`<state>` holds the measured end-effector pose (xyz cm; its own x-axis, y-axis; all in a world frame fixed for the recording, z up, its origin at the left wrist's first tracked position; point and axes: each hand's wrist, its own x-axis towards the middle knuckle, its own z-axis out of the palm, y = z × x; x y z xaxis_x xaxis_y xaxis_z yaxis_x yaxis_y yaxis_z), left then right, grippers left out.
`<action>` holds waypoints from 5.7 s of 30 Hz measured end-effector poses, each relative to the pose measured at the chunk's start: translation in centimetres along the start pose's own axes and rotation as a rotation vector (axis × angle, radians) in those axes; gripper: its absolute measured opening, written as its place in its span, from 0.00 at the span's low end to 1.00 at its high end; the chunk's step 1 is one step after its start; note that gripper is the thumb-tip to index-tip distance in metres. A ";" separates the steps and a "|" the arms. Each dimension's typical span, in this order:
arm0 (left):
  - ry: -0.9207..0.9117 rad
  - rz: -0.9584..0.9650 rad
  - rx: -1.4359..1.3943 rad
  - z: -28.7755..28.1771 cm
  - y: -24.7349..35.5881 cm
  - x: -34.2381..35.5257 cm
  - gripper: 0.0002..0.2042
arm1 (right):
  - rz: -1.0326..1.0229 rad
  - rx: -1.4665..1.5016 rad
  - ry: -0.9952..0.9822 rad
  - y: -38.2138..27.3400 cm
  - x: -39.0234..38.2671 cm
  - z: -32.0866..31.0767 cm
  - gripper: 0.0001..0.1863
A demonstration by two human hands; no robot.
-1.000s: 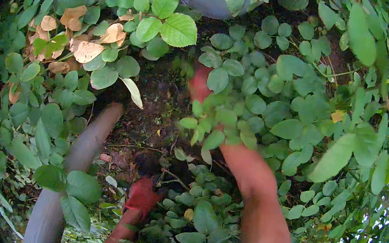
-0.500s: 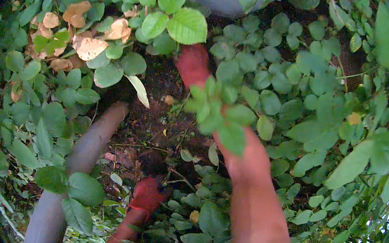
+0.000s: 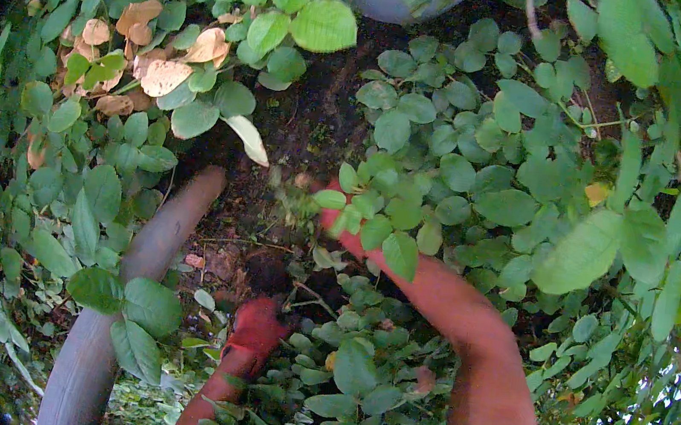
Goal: The person repeatedly pulls weeds and debris from a dense patch of ground cover and places them into a white bucket. The person uses both hands to uproot plants and occasionally shifts the bucket to a new location.
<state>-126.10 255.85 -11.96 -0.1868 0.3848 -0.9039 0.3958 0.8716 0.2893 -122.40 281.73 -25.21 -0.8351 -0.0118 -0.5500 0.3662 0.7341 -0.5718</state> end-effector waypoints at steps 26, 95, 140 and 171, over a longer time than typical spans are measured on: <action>-0.030 -0.060 -0.061 -0.6 0.9 -0.4 0.25 | 0.323 -0.087 -0.184 -1.5 -3.5 3.4 0.23; 0.391 0.125 -0.621 -21.0 9.6 -20.5 0.23 | 0.326 0.142 1.063 -12.6 -1.8 -50.3 0.22; -0.171 -0.259 0.144 -27.9 -18.0 -14.6 0.14 | -0.106 0.675 0.199 -28.0 16.5 -42.8 0.21; 0.004 -0.063 -0.257 -25.4 -5.9 12.5 0.22 | -0.001 0.487 0.397 -17.1 24.3 -33.0 0.22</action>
<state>-153.59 263.21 -16.97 -0.2074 0.3277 -0.9217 0.1423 0.9423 0.3030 -162.50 291.29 -8.63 -0.8900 0.3096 -0.3347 0.4323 0.3394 -0.8354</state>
